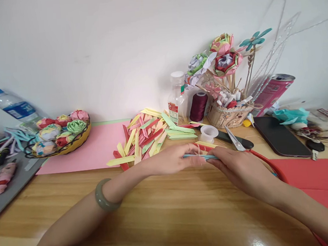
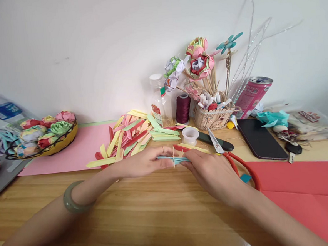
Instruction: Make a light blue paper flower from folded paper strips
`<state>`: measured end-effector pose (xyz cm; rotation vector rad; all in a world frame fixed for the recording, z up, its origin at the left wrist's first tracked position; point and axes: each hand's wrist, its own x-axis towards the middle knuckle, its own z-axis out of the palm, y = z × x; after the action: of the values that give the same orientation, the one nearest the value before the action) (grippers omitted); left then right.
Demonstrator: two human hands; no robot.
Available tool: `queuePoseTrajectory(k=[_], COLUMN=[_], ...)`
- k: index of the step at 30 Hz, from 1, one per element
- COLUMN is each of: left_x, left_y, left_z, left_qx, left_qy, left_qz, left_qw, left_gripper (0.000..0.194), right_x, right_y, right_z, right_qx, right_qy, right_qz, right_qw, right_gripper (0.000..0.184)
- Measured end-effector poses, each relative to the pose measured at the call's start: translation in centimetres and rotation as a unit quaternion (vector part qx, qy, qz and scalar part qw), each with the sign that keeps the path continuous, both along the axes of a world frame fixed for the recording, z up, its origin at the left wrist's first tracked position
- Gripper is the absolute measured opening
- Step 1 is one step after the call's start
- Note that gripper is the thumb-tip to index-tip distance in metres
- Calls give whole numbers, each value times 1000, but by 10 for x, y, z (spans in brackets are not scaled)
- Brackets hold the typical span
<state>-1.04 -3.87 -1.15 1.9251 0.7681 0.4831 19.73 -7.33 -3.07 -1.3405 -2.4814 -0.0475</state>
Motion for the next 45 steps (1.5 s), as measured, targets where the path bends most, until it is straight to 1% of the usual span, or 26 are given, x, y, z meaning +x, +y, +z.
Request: queuePoseTrajectory(k=[1,2,4,5,8,10,13,16,18,19,21,24,25,27,30,33,34,35,37,38,39,40,42,44,45], left_x=[-1,-2,-1,0,4,7,11,12,11,10,8,7,6,6,7,8,8,9,10,11,11,11,9,5,3], left_y=[-2,-4,-7,-9,-12,-13,-13,-11,-8,-7,-4,-1,-1,-1,1,4,5,6,7,7,7,7,8,10,12], left_z=[0,-1,-6,-9,-15,-15,-11,-10,-9,-8,-6,1,3,6,5,4,5,6,9,10,11,10,6,1,-1], left_qx=[44,90,163,183,189,174,152,113,65,32,-41,-139,-165,-202,-225,-252,-243,-220,-150,-128,-128,-148,-229,-308,-345], left_qy=[33,58,85,85,74,74,82,80,71,64,46,23,21,22,43,64,73,86,122,136,144,143,112,53,23], left_qz=[-16,-11,24,33,38,43,45,43,27,11,-35,-86,-97,-115,-131,-153,-162,-167,-164,-157,-149,-140,-131,-138,-149], left_qw=[998,994,983,979,978,981,984,989,995,997,997,986,981,972,965,954,953,957,967,970,970,969,958,940,926], left_gripper=[26,22,14,14,11,11,17,19,18,19,23,24,24,22,23,23,21,21,21,22,23,24,25,23,22], right_x=[-1,-1,-2,-3,-4,-4,-4,-3,-2,-2,-3,-2,-2,-1,-1,-2,-3,-4,-6,-7,-8,-8,-8,-7,-6], right_y=[0,-1,-2,-2,-2,-1,1,2,2,3,4,5,5,5,4,5,5,6,7,7,8,8,8,8,8], right_z=[1,2,4,4,5,5,5,6,8,9,11,13,13,12,13,13,13,13,11,11,10,10,10,12,13], right_qx=[-11,-23,-45,-51,-57,-60,-69,-90,-85,-66,-1,91,103,101,84,98,105,113,127,129,126,118,95,90,101], right_qy=[4,13,35,45,65,68,42,6,-2,-3,-10,-53,-68,-88,-103,-117,-122,-126,-131,-131,-130,-126,-109,-89,-84], right_qz=[0,2,11,15,24,26,15,1,16,34,85,150,163,178,184,194,197,197,191,187,183,179,175,173,174], right_qw=[1000,1000,998,998,996,996,997,996,996,997,996,983,979,975,974,969,967,966,964,965,966,968,974,977,976], right_gripper=[28,28,28,28,28,27,30,32,30,29,30,33,33,32,31,34,35,35,36,36,35,34,31,31,33])
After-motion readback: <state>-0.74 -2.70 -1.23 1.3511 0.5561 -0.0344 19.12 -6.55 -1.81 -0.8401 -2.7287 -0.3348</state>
